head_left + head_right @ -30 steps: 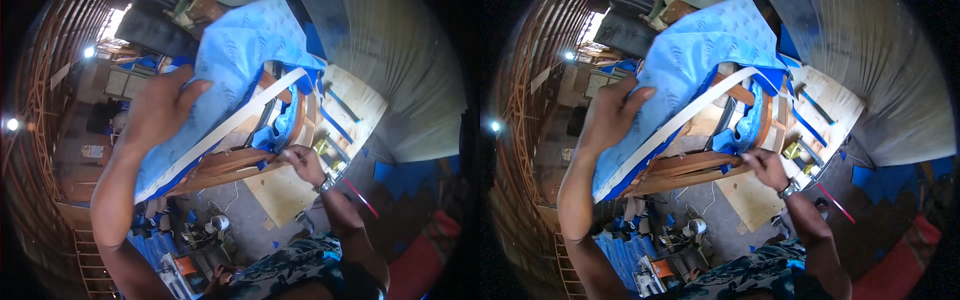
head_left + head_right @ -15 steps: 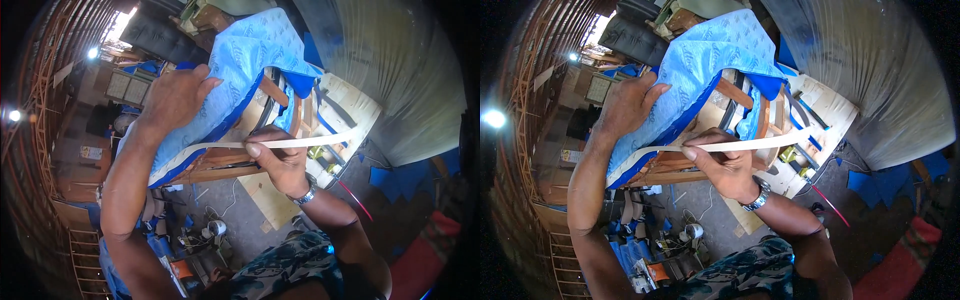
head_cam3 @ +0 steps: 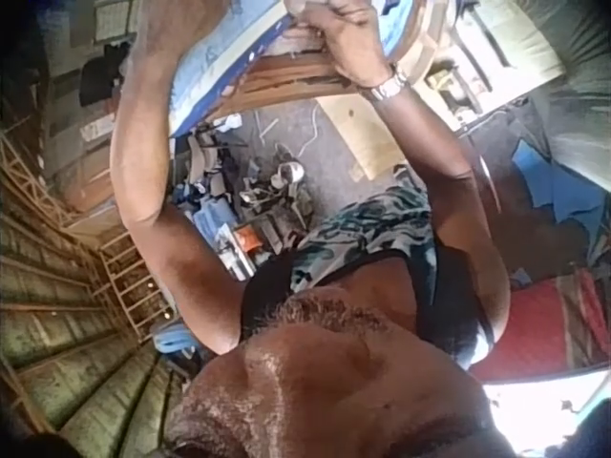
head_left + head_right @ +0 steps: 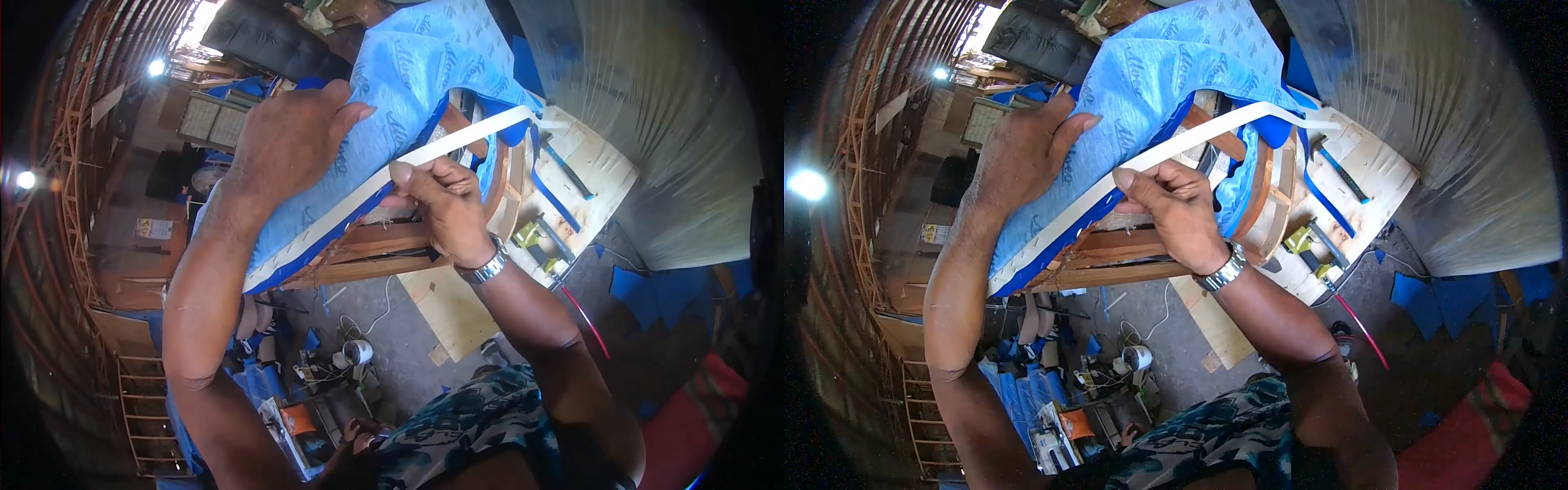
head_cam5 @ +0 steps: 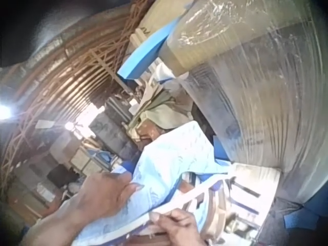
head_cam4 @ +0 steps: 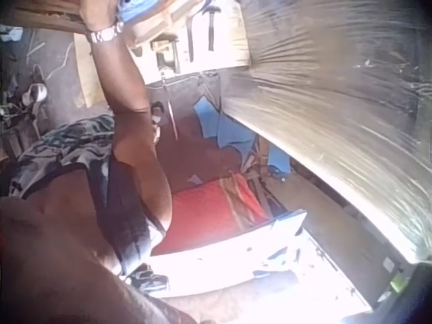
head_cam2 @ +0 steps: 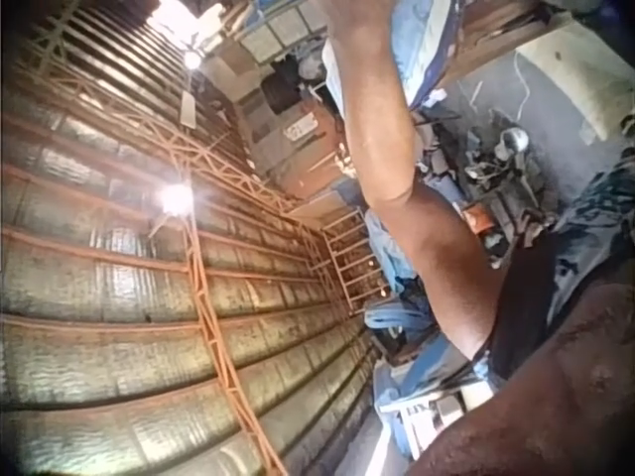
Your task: Upholstering the seat of a wooden chair by stretching fabric over foam and securing it with a pneumatic staple gun.
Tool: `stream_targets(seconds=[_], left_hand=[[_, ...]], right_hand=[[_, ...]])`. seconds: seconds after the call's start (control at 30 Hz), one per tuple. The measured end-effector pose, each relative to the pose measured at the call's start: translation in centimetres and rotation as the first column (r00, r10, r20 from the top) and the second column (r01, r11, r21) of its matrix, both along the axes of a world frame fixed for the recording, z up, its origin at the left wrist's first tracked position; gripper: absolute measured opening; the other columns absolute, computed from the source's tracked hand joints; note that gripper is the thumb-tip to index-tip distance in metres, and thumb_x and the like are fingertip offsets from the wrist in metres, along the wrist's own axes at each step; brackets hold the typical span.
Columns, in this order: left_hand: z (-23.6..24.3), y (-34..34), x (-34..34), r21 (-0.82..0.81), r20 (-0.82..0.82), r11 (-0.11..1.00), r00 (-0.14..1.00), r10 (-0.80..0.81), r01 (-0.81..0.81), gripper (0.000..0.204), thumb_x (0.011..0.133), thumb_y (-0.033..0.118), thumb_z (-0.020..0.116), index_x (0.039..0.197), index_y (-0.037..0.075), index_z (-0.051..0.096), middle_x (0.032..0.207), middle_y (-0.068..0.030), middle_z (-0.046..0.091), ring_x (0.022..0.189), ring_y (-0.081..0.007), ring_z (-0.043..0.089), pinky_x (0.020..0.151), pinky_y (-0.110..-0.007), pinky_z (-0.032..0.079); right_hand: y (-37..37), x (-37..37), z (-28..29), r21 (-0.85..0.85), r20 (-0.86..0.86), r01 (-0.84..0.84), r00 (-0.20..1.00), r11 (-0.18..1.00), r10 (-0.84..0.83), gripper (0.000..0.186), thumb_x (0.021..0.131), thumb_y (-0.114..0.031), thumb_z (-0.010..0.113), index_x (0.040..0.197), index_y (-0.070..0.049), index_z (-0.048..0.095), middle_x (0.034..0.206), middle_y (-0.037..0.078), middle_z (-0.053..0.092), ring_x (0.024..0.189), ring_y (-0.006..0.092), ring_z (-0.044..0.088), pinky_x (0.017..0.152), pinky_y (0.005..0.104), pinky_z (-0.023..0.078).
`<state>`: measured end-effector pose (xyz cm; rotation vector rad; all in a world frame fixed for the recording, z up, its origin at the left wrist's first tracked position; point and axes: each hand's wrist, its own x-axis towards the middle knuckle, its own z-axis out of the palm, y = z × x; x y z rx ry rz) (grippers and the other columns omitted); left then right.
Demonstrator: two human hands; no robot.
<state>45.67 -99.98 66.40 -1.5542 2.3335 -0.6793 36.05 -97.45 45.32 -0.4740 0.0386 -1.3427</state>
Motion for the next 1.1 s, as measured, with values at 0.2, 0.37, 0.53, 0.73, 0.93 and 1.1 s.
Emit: stream_targets(seconds=[0.2, 0.37, 0.53, 0.73, 0.93, 1.1], left_hand=[[2.0, 1.5, -3.0, -0.061, -0.18, 0.964, 0.947, -0.267, 0.26, 0.02, 0.089, 0.018, 0.077, 0.1, 0.006, 0.067, 0.097, -0.013, 0.07, 0.093, -0.0372, 0.068, 0.08, -0.047, 0.055], [1.2, 7.3, -5.2, 0.055, -0.183, 0.986, 0.973, -0.143, 0.156, 0.027, 0.075, 0.004, 0.085, 0.095, 0.003, 0.066, 0.102, -0.011, 0.066, 0.098, -0.0337, 0.062, 0.085, -0.044, 0.051], [-0.5, 7.0, -3.4, 0.037, -0.29, 0.997, 0.956, -0.055, 0.068, 0.027, 0.075, 0.006, 0.086, 0.091, 0.003, 0.064, 0.1, -0.0113, 0.065, 0.093, -0.0315, 0.062, 0.078, -0.044, 0.049], [-0.8, 4.3, -3.7, 0.161, -0.401, 0.984, 0.905, 0.14, -0.081, 0.032, 0.074, 0.003, 0.089, 0.086, 0.001, 0.059, 0.091, -0.0111, 0.06, 0.085, -0.0254, 0.06, 0.075, -0.037, 0.048], [-1.8, 2.5, -4.6, 0.122, -0.322, 0.992, 0.945, 0.061, -0.023, 0.033, 0.073, 0.002, 0.091, 0.084, 0.0, 0.059, 0.09, -0.0116, 0.062, 0.089, -0.0235, 0.062, 0.083, -0.036, 0.051], [-2.4, 1.6, -4.6, 0.117, -0.311, 0.993, 0.949, 0.049, -0.012, 0.031, 0.076, 0.003, 0.089, 0.086, -0.001, 0.06, 0.095, -0.0149, 0.066, 0.092, -0.0257, 0.069, 0.089, -0.036, 0.052]], right_hand=[[0.4, 0.0, 0.2, 0.039, 0.039, -0.013, 0.999, 0.999, 0.012, 0.013, 0.1, -0.008, 0.071, 0.103, 0.005, 0.072, 0.099, 0.011, 0.076, 0.09, 0.0165, 0.075, 0.082, 0.0293, 0.066], [0.4, 0.2, 0.4, 0.066, 0.071, -0.027, 0.997, 0.997, 0.022, 0.012, 0.099, -0.007, 0.072, 0.101, 0.005, 0.071, 0.096, 0.01, 0.075, 0.087, 0.0147, 0.074, 0.08, 0.0296, 0.066], [0.3, 0.7, 0.0, 0.072, 0.169, -0.042, 0.985, 0.997, 0.029, 0.01, 0.101, -0.006, 0.069, 0.102, 0.004, 0.069, 0.096, 0.008, 0.074, 0.088, 0.0136, 0.074, 0.079, 0.0304, 0.067], [-0.4, 0.7, 0.0, 0.121, 0.195, -0.048, 0.981, 0.991, 0.024, 0.012, 0.101, -0.011, 0.071, 0.103, 0.001, 0.069, 0.087, 0.003, 0.069, 0.082, 0.0113, 0.071, 0.073, 0.0301, 0.067], [-3.0, -1.2, -1.2, 0.19, 0.164, -0.051, 0.986, 0.98, 0.02, 0.016, 0.1, -0.016, 0.074, 0.105, -0.003, 0.068, 0.085, 0.002, 0.067, 0.077, 0.0097, 0.07, 0.067, 0.0284, 0.066], [-4.9, -1.6, -2.5, 0.184, 0.172, -0.087, 0.984, 0.979, 0.055, 0.016, 0.098, -0.016, 0.075, 0.106, -0.005, 0.069, 0.09, 0.003, 0.069, 0.082, 0.0136, 0.072, 0.072, 0.0326, 0.067]])
